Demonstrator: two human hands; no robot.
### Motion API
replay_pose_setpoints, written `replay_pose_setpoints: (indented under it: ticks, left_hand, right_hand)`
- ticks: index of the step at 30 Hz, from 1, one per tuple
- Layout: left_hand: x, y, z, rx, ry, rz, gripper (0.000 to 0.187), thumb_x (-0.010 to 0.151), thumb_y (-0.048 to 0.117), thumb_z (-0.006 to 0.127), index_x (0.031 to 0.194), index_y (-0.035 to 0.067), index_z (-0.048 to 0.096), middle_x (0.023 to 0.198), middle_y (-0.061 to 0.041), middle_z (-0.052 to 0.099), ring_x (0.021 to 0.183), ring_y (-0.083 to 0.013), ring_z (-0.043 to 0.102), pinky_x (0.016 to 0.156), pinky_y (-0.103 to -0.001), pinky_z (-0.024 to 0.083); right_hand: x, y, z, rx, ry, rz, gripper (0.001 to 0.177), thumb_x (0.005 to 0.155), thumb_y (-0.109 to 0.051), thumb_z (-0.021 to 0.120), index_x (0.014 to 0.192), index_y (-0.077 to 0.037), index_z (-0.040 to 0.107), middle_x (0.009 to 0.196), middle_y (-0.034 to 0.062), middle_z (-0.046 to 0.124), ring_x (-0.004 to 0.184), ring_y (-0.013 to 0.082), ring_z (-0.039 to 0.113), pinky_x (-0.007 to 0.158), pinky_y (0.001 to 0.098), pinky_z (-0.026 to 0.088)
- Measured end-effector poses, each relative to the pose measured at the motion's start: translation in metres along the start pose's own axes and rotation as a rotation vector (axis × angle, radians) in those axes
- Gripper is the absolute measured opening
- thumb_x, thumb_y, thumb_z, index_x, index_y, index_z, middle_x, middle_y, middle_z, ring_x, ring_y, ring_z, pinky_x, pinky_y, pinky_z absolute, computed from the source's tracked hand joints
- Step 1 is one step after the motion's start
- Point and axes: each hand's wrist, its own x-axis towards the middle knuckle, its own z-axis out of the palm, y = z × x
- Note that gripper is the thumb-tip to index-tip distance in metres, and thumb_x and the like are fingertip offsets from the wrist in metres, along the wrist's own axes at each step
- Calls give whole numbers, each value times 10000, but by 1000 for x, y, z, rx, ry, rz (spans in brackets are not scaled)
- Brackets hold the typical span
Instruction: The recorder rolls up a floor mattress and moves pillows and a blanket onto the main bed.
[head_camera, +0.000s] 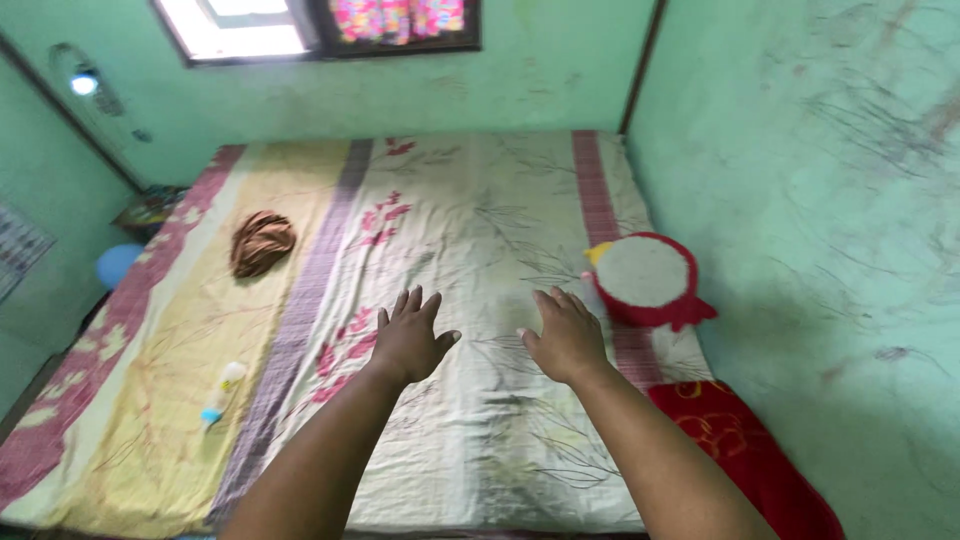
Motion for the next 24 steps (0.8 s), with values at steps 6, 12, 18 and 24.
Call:
replay_pose_setpoints:
  ticks: [6, 12, 18, 24]
  left_hand:
    - [29, 76, 28, 17, -38, 107, 830, 950, 568, 592, 1594, 151, 274, 1695, -163, 138, 1583, -333, 85, 1247, -580, 129]
    - [52, 155, 60, 65, -141, 206, 831, 953, 564, 588, 1597, 158, 256, 1694, -157, 130, 1579, -340, 79, 1243, -583, 127]
    - [66, 224, 103, 88, -231, 336, 817, 960, 545, 593, 1593, 146, 265, 1694, -167, 132, 1579, -346, 88, 1234, -602, 143]
    - [79, 279, 154, 30, -333, 472, 808, 957, 505, 607, 1593, 139, 270, 1687, -160, 177, 1558, -335, 165, 1241, -528, 194]
  right_hand:
    - [-11, 76, -22, 23, 13, 104, 748, 920, -430, 671, 1549, -157, 373, 1640, 98, 319, 1519, 292, 293, 1224, 466, 261]
    - [-17, 170, -13, 39, 79, 192, 772, 901, -424, 689, 1536, -112, 381, 1625, 146, 330, 1494, 322, 319, 1210, 459, 279]
    - [-38, 250, -3, 94, 128, 294, 770, 880, -402, 714, 1525, -106, 414, 1588, 160, 394, 1489, 327, 349, 1204, 450, 308]
    - [-62, 319, 13, 122, 90, 467, 727, 907, -435, 694, 1511, -127, 431, 1599, 151, 391, 1465, 335, 378, 1187, 457, 344]
